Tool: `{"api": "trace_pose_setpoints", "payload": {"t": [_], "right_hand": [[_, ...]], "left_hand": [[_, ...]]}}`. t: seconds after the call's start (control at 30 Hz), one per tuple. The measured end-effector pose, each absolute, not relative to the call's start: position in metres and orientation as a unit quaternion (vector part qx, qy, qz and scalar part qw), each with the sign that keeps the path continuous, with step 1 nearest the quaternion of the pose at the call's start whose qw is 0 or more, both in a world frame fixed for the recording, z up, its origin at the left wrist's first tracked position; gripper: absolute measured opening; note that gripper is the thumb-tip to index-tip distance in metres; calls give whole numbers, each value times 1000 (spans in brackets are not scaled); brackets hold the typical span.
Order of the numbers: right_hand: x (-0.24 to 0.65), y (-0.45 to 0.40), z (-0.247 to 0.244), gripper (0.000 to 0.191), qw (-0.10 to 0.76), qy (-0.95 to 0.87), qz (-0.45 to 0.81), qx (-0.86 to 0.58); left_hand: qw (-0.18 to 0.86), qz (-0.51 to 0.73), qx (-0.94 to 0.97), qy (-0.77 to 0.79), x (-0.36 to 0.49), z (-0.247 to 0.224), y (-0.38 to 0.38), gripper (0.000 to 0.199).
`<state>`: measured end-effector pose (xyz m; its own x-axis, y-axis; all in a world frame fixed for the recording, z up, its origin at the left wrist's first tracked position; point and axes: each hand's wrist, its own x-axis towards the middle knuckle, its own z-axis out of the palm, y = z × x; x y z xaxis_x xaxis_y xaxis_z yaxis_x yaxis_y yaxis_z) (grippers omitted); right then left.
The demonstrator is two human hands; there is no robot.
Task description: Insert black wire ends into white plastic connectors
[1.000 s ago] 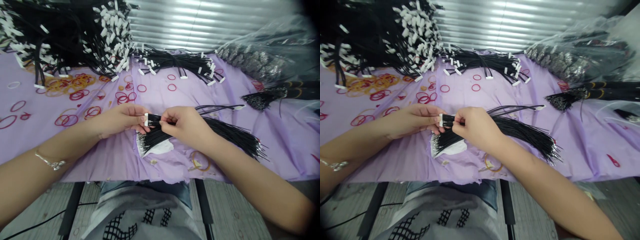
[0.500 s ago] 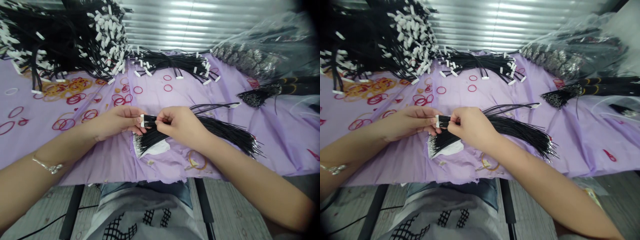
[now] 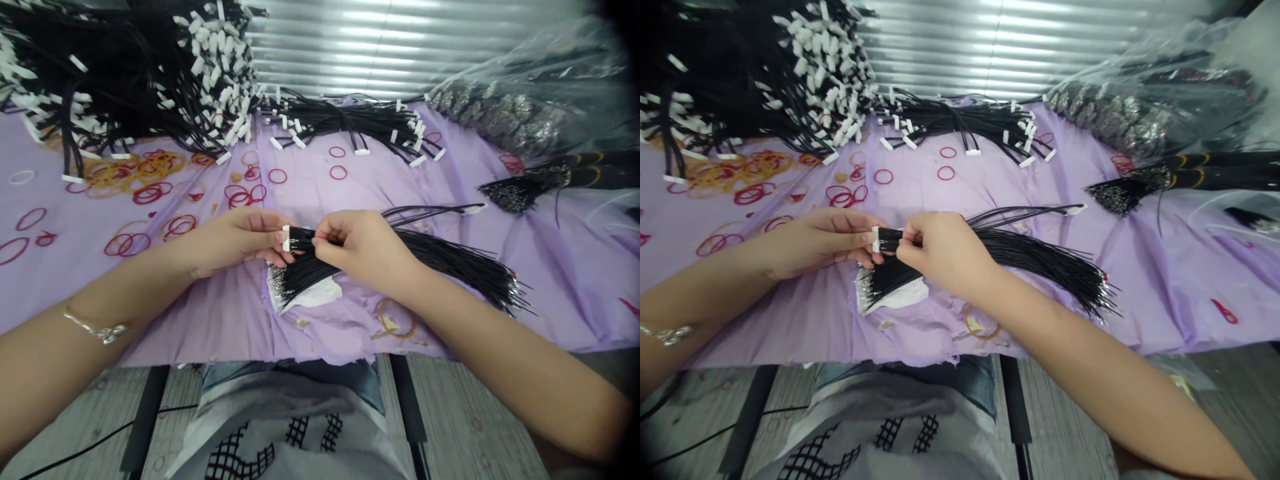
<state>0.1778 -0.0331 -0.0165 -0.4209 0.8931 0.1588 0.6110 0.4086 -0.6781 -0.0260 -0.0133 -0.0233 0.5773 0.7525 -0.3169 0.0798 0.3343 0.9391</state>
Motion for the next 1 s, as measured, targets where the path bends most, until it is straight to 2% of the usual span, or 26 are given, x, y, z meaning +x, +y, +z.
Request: {"api": "trace_pose_setpoints", "payload": {"t": [0.23,1.0], "right_hand": [[181,-33,-15,11,236,-804,292,-462],[179,-34,-15,13,258,-789,290,-477]], "left_hand": [[718,236,527,389,-26,-24,-12,12],[720,234,517,399,-26,-22,-13,13]]}}
